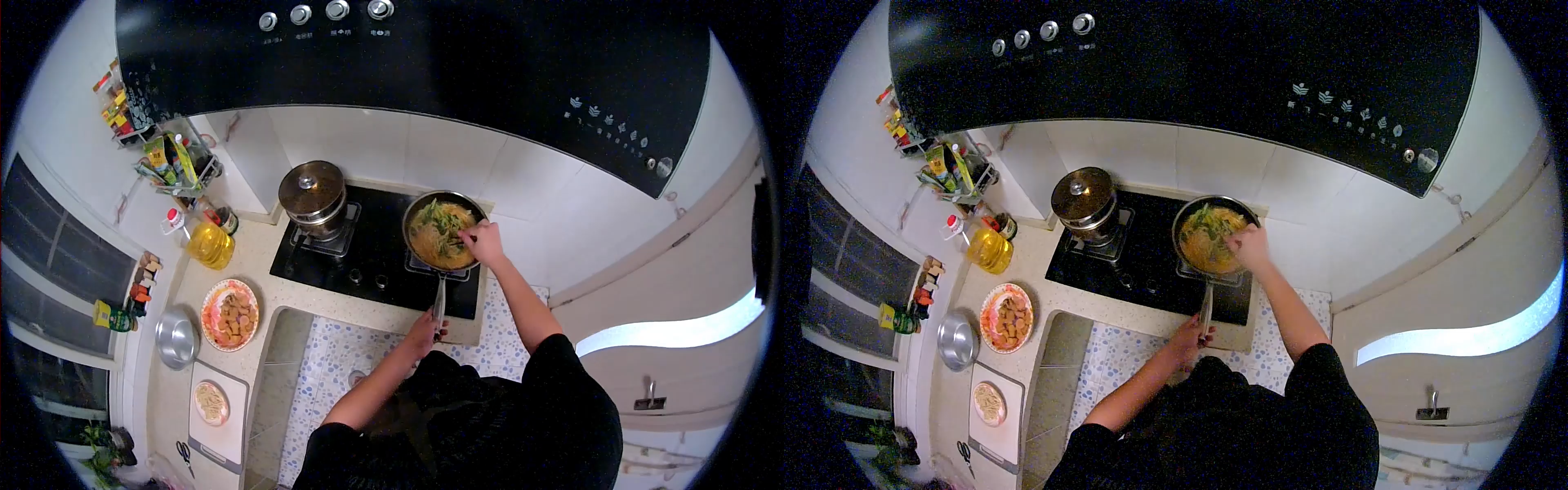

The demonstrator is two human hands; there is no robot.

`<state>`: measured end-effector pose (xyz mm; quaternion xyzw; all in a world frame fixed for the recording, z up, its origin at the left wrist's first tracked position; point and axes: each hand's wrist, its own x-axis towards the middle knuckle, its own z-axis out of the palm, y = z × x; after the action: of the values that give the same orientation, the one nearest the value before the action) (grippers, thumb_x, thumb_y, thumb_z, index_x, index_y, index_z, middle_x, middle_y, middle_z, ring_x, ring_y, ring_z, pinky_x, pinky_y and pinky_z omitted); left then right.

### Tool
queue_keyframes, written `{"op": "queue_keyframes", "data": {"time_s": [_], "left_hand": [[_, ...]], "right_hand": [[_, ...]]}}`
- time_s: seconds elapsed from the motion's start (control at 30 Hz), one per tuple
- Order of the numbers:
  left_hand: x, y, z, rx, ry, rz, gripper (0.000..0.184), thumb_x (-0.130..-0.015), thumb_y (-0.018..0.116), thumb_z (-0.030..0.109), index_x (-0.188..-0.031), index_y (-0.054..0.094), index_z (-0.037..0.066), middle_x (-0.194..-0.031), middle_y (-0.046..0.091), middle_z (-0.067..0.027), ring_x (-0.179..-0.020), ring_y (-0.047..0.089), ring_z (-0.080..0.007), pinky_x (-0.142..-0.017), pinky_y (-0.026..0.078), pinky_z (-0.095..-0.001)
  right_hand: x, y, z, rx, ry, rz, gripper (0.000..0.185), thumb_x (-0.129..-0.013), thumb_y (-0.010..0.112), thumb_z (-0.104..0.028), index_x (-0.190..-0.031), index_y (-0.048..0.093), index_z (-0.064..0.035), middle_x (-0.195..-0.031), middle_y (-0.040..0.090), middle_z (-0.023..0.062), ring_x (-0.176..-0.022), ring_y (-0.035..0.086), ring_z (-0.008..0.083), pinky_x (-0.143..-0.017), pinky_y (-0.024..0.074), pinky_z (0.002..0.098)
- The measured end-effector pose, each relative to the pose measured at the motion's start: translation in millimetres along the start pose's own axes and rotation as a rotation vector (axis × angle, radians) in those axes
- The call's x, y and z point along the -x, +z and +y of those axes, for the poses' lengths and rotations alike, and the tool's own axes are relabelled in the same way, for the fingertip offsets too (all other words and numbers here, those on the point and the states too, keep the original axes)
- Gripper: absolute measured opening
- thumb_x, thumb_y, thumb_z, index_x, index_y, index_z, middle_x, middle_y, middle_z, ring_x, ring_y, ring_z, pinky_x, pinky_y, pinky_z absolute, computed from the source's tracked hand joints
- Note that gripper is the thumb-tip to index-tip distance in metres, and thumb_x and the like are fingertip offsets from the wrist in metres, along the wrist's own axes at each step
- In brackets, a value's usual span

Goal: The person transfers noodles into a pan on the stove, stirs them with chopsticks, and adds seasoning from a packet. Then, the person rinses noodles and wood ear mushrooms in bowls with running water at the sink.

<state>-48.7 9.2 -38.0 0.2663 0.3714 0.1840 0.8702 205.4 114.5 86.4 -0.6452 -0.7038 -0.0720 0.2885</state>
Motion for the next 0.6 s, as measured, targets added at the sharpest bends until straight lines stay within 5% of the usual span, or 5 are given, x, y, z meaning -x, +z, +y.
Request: {"op": "queue_keyframes", "data": {"time_s": [0.23,0.6], "left_hand": [[6.1,4.1,0.0,-0.027,0.007,-0.005,0.048,-0.102,0.046,0.019,-0.149,0.032,0.02,-0.11,0.065,-0.0077,-0.082,0.061,-0.0194,-0.071,0.05,-0.0356],[21.6,17.5,12.1,-0.07,0.02,0.013,0.049,-0.1,0.046,0.015,-0.147,0.034,0.021,-0.107,0.062,-0.0069,-0.083,0.06,-0.0193,-0.067,0.047,-0.032]], "right_hand": [[-45.2,-36.7,-25.0,0.025,0.018,0.113,0.022,-0.083,0.072,-0.033,-0.076,0.074,-0.0122,-0.067,0.066,0.0064,-0.071,0.058,0.0283,-0.071,0.039,0.0416],[-69.7,55.5,2.9,0.082,0.164,0.124,0.028,-0.086,0.067,-0.037,-0.075,0.074,-0.0124,-0.065,0.063,0.0076,-0.078,0.059,0.0295,-0.076,0.0421,0.0451]]}}
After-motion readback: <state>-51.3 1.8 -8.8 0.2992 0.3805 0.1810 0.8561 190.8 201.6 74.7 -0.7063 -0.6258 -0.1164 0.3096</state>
